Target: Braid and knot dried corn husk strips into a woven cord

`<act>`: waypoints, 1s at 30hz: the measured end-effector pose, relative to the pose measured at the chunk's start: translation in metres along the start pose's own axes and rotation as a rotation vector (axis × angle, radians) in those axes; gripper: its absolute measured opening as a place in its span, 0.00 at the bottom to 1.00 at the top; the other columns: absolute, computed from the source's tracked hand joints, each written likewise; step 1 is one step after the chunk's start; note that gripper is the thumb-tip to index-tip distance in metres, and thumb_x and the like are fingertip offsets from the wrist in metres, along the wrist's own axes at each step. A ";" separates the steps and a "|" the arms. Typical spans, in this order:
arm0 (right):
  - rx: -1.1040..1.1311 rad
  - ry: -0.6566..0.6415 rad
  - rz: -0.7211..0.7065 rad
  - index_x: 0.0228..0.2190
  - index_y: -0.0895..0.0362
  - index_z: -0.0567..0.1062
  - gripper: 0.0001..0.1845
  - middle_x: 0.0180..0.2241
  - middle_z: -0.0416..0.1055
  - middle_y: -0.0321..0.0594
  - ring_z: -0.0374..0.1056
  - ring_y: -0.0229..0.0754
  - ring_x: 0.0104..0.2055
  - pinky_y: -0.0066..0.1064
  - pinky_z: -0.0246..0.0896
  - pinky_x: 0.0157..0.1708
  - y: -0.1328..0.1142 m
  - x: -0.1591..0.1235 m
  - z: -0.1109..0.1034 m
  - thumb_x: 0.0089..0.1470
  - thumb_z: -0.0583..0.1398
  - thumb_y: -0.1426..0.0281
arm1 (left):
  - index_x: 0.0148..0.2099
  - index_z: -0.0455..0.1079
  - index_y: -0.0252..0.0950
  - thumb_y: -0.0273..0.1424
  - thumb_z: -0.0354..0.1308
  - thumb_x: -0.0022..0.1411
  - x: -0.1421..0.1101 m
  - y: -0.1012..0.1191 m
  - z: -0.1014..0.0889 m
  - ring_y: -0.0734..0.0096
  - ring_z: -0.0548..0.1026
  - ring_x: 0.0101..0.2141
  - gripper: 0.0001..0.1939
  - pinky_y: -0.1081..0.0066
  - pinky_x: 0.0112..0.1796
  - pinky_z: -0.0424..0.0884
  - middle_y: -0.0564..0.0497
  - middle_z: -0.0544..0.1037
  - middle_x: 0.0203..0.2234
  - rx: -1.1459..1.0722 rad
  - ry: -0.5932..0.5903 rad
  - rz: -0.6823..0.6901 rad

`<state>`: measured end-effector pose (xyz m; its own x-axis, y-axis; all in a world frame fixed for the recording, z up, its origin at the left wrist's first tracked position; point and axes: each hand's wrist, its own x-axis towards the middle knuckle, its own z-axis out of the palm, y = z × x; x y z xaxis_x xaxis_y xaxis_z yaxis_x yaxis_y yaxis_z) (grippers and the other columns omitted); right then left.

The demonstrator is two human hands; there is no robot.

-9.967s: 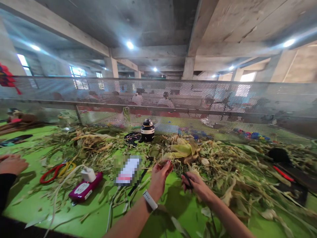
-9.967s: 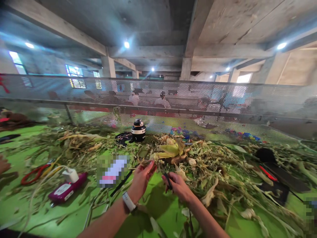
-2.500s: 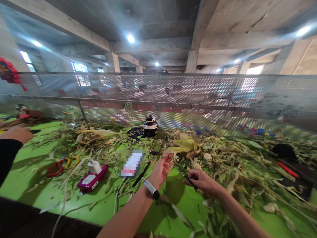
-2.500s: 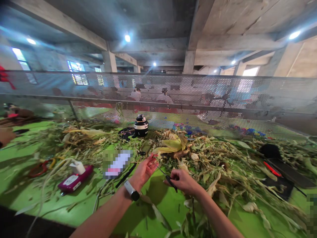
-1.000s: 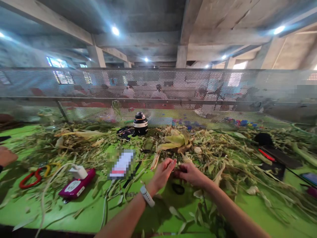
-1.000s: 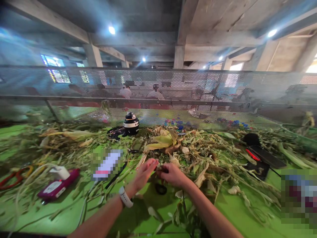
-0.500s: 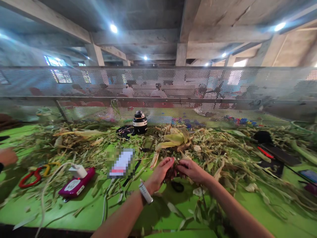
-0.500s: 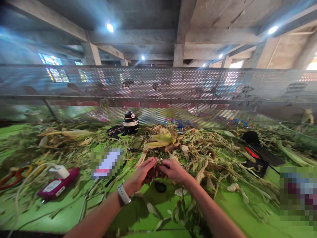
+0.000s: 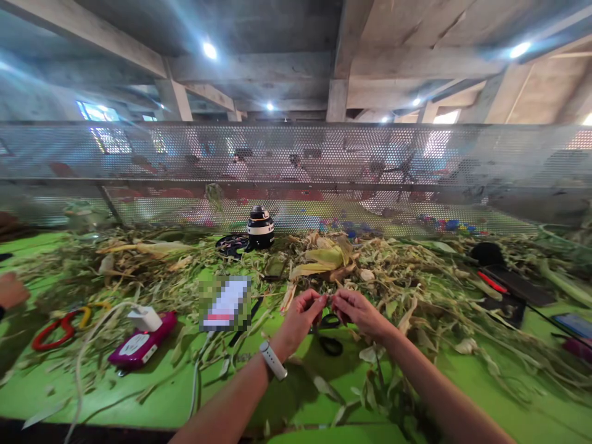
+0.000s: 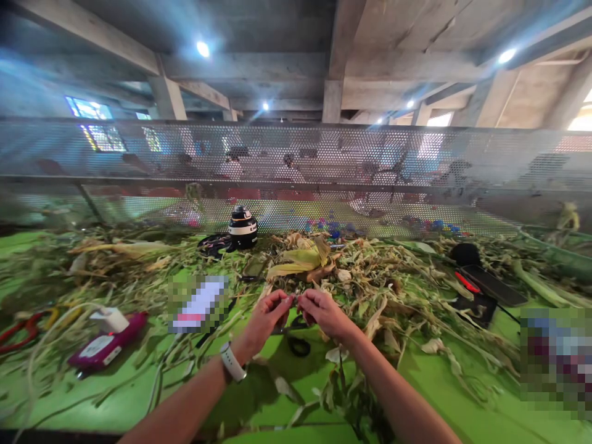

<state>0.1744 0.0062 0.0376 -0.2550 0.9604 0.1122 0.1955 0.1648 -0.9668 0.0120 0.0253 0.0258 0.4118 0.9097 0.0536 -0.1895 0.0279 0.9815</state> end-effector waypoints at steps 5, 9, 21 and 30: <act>-0.011 0.076 0.001 0.22 0.56 0.62 0.29 0.16 0.56 0.28 0.52 0.31 0.18 0.26 0.46 0.19 0.005 0.003 -0.006 0.45 0.55 0.41 | 0.32 0.70 0.34 0.43 0.66 0.45 0.000 -0.002 0.000 0.77 0.69 0.25 0.18 0.77 0.27 0.62 0.53 0.73 0.24 -0.216 0.004 -0.066; 0.015 0.134 -0.014 0.23 0.56 0.63 0.28 0.16 0.55 0.26 0.50 0.30 0.18 0.25 0.45 0.18 0.009 0.005 -0.005 0.45 0.57 0.42 | 0.31 0.72 0.34 0.42 0.66 0.45 0.001 -0.002 -0.002 0.77 0.69 0.24 0.17 0.78 0.27 0.64 0.53 0.74 0.24 -0.114 0.031 -0.022; -0.072 0.079 -0.054 0.24 0.56 0.64 0.27 0.17 0.58 0.29 0.54 0.32 0.19 0.26 0.49 0.21 0.012 0.005 -0.001 0.47 0.56 0.43 | 0.37 0.70 0.35 0.47 0.62 0.48 0.000 0.002 -0.008 0.75 0.70 0.23 0.21 0.73 0.27 0.69 0.54 0.71 0.23 -0.184 -0.023 -0.089; -0.155 0.175 -0.084 0.23 0.57 0.64 0.28 0.19 0.56 0.30 0.51 0.33 0.23 0.26 0.48 0.22 0.013 0.006 -0.003 0.48 0.54 0.43 | 0.38 0.68 0.34 0.43 0.67 0.44 -0.002 0.003 -0.004 0.73 0.73 0.26 0.23 0.75 0.26 0.67 0.53 0.75 0.25 -0.045 -0.101 -0.049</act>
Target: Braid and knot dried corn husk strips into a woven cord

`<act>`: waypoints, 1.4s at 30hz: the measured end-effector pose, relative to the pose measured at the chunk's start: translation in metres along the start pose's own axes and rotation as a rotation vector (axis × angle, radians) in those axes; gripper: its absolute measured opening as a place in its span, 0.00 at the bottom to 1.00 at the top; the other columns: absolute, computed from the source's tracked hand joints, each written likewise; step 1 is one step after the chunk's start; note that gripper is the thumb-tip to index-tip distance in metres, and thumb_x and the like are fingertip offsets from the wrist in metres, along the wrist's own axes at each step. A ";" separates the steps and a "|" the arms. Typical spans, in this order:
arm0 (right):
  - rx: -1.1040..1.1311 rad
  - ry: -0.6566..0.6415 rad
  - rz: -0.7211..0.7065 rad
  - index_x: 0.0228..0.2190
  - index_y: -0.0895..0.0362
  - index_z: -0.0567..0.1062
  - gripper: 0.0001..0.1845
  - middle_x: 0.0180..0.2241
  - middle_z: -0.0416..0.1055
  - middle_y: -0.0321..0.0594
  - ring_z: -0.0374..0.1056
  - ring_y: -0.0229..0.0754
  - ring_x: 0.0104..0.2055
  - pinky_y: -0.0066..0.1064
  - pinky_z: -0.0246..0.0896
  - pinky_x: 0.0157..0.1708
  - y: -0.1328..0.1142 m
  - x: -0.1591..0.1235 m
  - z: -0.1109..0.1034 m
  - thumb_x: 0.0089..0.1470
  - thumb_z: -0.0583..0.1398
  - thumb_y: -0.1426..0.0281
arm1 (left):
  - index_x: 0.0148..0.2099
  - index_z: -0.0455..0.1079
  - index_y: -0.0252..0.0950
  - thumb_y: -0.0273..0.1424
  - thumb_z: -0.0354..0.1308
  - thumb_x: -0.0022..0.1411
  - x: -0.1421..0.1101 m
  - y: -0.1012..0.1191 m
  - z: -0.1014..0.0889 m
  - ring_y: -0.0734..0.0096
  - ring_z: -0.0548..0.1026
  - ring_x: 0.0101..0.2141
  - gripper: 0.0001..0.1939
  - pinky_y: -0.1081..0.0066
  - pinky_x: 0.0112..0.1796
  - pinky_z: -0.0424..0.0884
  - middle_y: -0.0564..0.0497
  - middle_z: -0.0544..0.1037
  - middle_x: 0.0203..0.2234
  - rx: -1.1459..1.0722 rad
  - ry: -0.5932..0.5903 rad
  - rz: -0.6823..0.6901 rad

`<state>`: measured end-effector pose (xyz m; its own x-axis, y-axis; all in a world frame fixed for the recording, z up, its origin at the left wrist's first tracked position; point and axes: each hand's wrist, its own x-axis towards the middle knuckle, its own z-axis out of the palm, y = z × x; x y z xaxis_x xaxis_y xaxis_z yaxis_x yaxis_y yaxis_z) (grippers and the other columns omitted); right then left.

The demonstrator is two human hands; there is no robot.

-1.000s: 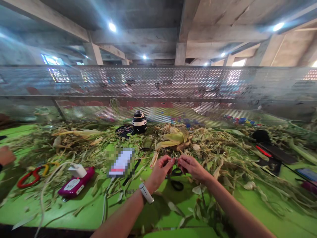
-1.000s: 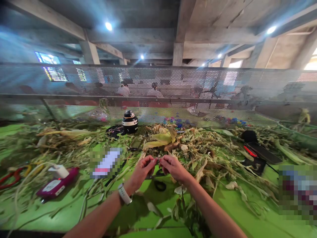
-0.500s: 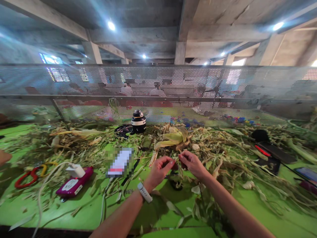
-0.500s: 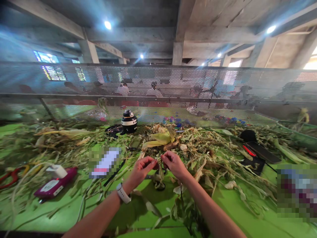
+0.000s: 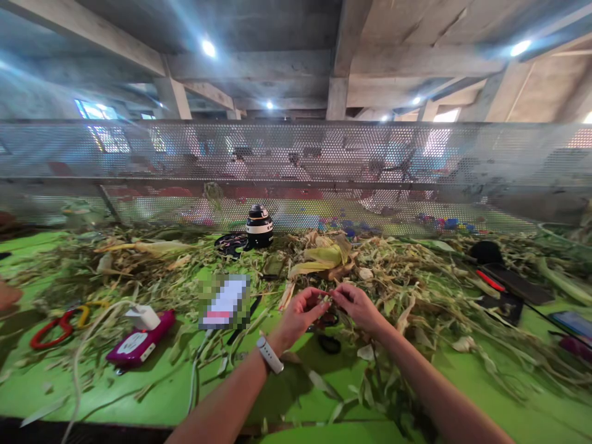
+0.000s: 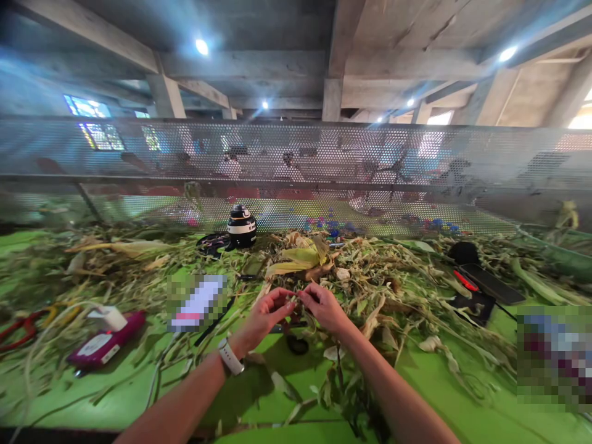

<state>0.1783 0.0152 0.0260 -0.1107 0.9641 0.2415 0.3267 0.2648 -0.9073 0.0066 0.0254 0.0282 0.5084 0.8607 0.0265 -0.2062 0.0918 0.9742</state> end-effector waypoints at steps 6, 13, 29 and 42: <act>-0.003 -0.175 0.073 0.26 0.58 0.67 0.24 0.21 0.65 0.33 0.59 0.34 0.24 0.27 0.53 0.24 -0.001 -0.002 0.000 0.48 0.58 0.48 | 0.35 0.67 0.34 0.42 0.65 0.47 0.006 0.000 -0.004 0.75 0.72 0.24 0.19 0.75 0.24 0.65 0.53 0.74 0.25 0.045 0.104 0.065; -0.042 -0.143 0.015 0.26 0.57 0.71 0.17 0.25 0.73 0.37 0.66 0.39 0.29 0.31 0.61 0.33 0.004 0.000 0.001 0.52 0.57 0.55 | 0.34 0.68 0.34 0.42 0.66 0.44 0.014 -0.001 -0.012 0.73 0.72 0.24 0.20 0.74 0.27 0.65 0.53 0.75 0.23 -0.001 0.281 0.100; -0.036 0.134 0.015 0.29 0.58 0.74 0.21 0.28 0.73 0.41 0.67 0.43 0.32 0.34 0.61 0.36 0.001 0.005 -0.024 0.48 0.58 0.52 | 0.38 0.70 0.36 0.41 0.67 0.44 0.017 -0.001 -0.018 0.75 0.71 0.27 0.20 0.75 0.29 0.64 0.54 0.74 0.26 -0.076 0.330 0.148; -0.234 -0.011 -0.111 0.28 0.57 0.76 0.18 0.29 0.70 0.41 0.65 0.42 0.33 0.33 0.60 0.36 -0.002 0.003 -0.013 0.50 0.58 0.55 | 0.40 0.71 0.35 0.40 0.66 0.46 0.011 0.001 -0.010 0.72 0.71 0.29 0.20 0.74 0.30 0.65 0.53 0.74 0.27 -0.001 0.202 0.160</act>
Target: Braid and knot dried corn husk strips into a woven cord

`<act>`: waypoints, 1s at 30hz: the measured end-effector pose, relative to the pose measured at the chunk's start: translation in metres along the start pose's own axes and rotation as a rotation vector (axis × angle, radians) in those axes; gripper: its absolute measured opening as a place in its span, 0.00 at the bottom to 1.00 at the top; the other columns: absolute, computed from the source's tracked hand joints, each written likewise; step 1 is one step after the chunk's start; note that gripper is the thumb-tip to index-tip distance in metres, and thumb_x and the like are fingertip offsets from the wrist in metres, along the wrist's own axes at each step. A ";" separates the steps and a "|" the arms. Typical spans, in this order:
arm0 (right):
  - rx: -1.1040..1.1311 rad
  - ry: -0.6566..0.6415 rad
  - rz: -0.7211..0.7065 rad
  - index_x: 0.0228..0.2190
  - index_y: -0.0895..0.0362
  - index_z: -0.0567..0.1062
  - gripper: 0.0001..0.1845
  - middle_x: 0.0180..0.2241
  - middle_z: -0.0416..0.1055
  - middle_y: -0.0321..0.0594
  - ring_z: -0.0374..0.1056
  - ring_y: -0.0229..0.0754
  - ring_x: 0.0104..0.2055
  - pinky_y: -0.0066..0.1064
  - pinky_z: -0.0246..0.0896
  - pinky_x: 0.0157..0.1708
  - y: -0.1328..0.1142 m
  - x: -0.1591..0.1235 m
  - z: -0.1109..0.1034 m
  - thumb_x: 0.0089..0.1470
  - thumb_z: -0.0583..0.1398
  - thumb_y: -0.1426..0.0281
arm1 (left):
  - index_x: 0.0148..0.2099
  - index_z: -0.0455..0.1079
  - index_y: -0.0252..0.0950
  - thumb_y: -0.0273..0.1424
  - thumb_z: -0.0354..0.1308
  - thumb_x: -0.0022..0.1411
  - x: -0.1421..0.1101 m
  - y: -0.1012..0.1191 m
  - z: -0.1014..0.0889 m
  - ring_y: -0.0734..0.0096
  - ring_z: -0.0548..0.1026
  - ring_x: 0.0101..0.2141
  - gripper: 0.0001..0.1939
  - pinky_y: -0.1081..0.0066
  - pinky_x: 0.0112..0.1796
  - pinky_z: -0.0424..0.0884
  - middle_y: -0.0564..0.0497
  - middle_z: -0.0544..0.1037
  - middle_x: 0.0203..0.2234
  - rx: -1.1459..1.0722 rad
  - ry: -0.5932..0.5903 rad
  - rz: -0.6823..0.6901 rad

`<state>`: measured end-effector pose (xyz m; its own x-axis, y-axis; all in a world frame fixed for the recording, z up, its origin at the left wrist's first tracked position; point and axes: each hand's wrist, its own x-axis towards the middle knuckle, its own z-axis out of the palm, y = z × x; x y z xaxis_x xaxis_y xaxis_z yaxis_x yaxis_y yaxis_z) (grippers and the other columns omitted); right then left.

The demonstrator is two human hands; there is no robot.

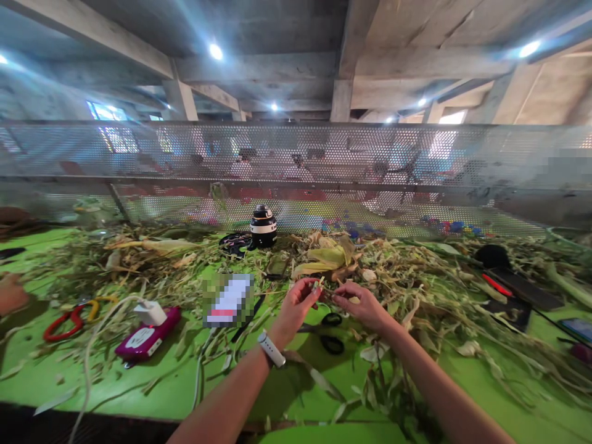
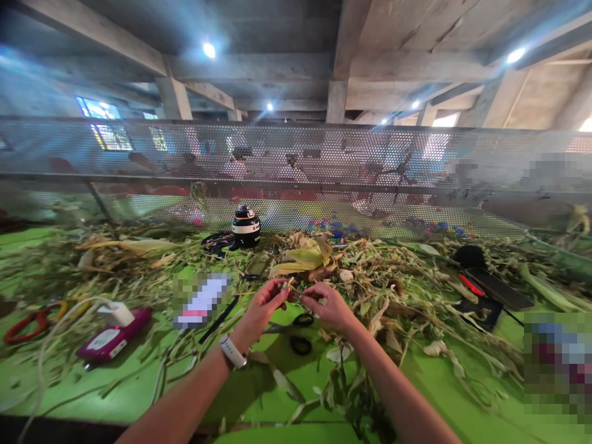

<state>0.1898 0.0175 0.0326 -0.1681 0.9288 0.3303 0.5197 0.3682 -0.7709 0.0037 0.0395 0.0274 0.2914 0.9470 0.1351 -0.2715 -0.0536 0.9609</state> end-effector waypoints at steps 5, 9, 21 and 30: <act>-0.017 0.046 0.014 0.22 0.57 0.73 0.21 0.25 0.69 0.40 0.64 0.41 0.31 0.32 0.59 0.34 0.003 0.001 -0.003 0.52 0.56 0.53 | 0.43 0.74 0.36 0.43 0.63 0.50 0.000 -0.002 -0.004 0.70 0.73 0.31 0.21 0.73 0.31 0.67 0.49 0.77 0.30 -0.085 -0.024 -0.068; -0.035 0.013 0.029 0.22 0.57 0.72 0.22 0.24 0.69 0.39 0.64 0.41 0.30 0.31 0.59 0.33 0.002 0.000 -0.001 0.52 0.55 0.52 | 0.39 0.76 0.35 0.45 0.61 0.50 0.002 -0.004 -0.005 0.69 0.73 0.30 0.20 0.72 0.30 0.67 0.49 0.77 0.29 -0.039 -0.036 -0.062; -0.091 -0.032 -0.051 0.23 0.58 0.71 0.18 0.23 0.70 0.36 0.64 0.37 0.27 0.27 0.58 0.29 -0.004 -0.002 0.014 0.54 0.56 0.57 | 0.30 0.75 0.34 0.44 0.59 0.52 0.002 -0.008 -0.002 0.70 0.70 0.28 0.16 0.72 0.31 0.66 0.49 0.76 0.25 0.346 -0.057 0.098; -0.269 0.012 -0.277 0.24 0.57 0.74 0.16 0.23 0.70 0.39 0.64 0.39 0.29 0.30 0.56 0.32 -0.002 -0.004 0.017 0.56 0.57 0.61 | 0.21 0.64 0.35 0.40 0.57 0.51 0.005 -0.008 -0.006 0.74 0.64 0.23 0.15 0.73 0.27 0.62 0.54 0.68 0.17 0.307 -0.122 0.016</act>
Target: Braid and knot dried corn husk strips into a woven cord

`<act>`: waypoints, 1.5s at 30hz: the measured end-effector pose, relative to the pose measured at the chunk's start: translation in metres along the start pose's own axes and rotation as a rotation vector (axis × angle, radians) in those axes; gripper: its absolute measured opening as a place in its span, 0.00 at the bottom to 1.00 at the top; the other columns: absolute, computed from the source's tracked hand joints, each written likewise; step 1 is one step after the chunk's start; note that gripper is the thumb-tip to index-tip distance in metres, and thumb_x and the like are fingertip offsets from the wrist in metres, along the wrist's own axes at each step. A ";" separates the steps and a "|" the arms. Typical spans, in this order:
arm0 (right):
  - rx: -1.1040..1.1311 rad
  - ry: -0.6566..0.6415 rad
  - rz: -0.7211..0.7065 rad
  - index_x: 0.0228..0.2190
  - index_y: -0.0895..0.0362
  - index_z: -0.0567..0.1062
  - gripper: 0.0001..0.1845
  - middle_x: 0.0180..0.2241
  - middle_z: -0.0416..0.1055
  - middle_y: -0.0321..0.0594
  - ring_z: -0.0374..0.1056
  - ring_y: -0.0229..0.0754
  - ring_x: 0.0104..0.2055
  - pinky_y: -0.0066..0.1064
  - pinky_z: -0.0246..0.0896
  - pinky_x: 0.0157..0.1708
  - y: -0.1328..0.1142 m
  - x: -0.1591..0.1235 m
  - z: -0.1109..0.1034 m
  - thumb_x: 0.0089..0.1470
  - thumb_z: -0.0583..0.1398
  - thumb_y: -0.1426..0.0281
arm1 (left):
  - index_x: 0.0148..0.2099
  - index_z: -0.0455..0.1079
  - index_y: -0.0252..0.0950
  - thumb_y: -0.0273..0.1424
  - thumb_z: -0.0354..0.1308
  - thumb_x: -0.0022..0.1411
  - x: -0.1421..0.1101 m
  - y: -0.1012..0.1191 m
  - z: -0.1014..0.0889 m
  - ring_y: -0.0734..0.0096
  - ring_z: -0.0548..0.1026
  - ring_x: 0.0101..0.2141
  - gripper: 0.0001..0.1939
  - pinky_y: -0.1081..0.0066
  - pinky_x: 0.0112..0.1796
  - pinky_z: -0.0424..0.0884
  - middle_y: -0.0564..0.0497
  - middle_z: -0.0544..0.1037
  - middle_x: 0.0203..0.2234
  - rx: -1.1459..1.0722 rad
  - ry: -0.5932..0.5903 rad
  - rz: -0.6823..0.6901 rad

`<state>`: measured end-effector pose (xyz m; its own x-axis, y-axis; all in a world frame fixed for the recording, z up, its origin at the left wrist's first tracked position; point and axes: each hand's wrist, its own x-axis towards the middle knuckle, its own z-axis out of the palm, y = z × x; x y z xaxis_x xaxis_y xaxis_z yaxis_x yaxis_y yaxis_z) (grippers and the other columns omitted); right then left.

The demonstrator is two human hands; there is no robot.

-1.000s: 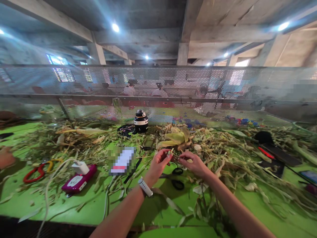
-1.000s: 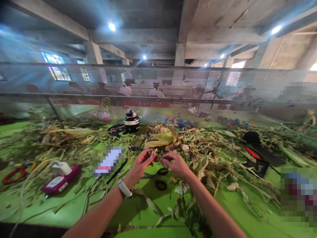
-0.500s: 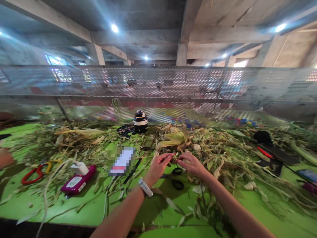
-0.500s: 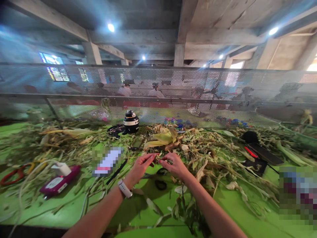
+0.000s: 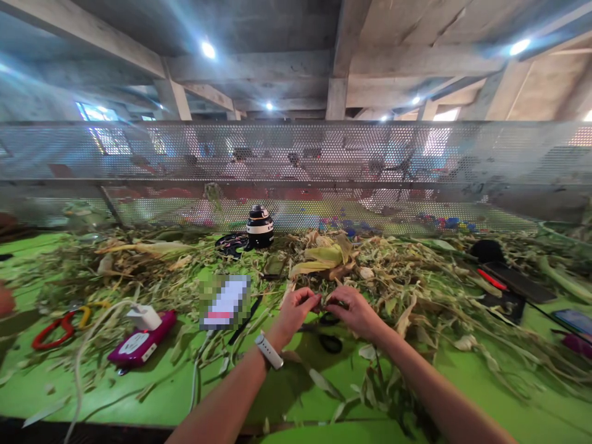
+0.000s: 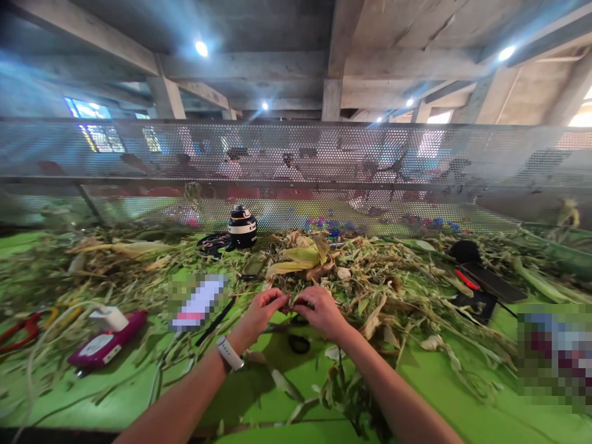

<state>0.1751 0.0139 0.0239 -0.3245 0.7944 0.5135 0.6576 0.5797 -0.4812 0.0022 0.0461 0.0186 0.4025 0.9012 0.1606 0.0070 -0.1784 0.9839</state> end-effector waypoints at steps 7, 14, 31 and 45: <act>0.157 -0.047 0.185 0.25 0.58 0.74 0.14 0.24 0.71 0.37 0.64 0.37 0.27 0.27 0.56 0.29 0.002 -0.001 0.000 0.54 0.58 0.61 | 0.25 0.66 0.36 0.42 0.56 0.52 -0.003 0.001 0.003 0.74 0.67 0.24 0.14 0.73 0.29 0.64 0.54 0.68 0.20 -0.040 -0.050 -0.058; 0.326 -0.097 0.307 0.25 0.59 0.74 0.16 0.23 0.70 0.36 0.63 0.37 0.28 0.27 0.58 0.28 0.007 -0.001 -0.005 0.49 0.60 0.58 | 0.31 0.67 0.34 0.43 0.64 0.48 -0.005 -0.004 0.006 0.77 0.63 0.24 0.18 0.76 0.26 0.61 0.57 0.66 0.20 0.112 -0.011 0.080; 0.395 -0.263 0.254 0.34 0.60 0.78 0.13 0.28 0.75 0.39 0.68 0.38 0.30 0.28 0.63 0.33 0.001 -0.002 -0.015 0.52 0.57 0.65 | 0.30 0.70 0.33 0.46 0.59 0.52 -0.004 -0.004 -0.001 0.74 0.67 0.26 0.19 0.75 0.29 0.64 0.53 0.73 0.22 0.221 -0.060 0.119; 0.281 -0.171 0.232 0.31 0.60 0.77 0.12 0.27 0.74 0.38 0.67 0.38 0.30 0.27 0.62 0.31 0.003 -0.001 -0.009 0.52 0.56 0.67 | 0.36 0.71 0.35 0.42 0.61 0.53 -0.005 -0.009 0.003 0.71 0.72 0.31 0.16 0.72 0.34 0.68 0.51 0.76 0.29 0.232 0.050 0.211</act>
<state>0.1835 0.0135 0.0277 -0.3138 0.9149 0.2541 0.5230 0.3899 -0.7579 0.0033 0.0422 0.0090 0.3719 0.8519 0.3687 0.1391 -0.4438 0.8853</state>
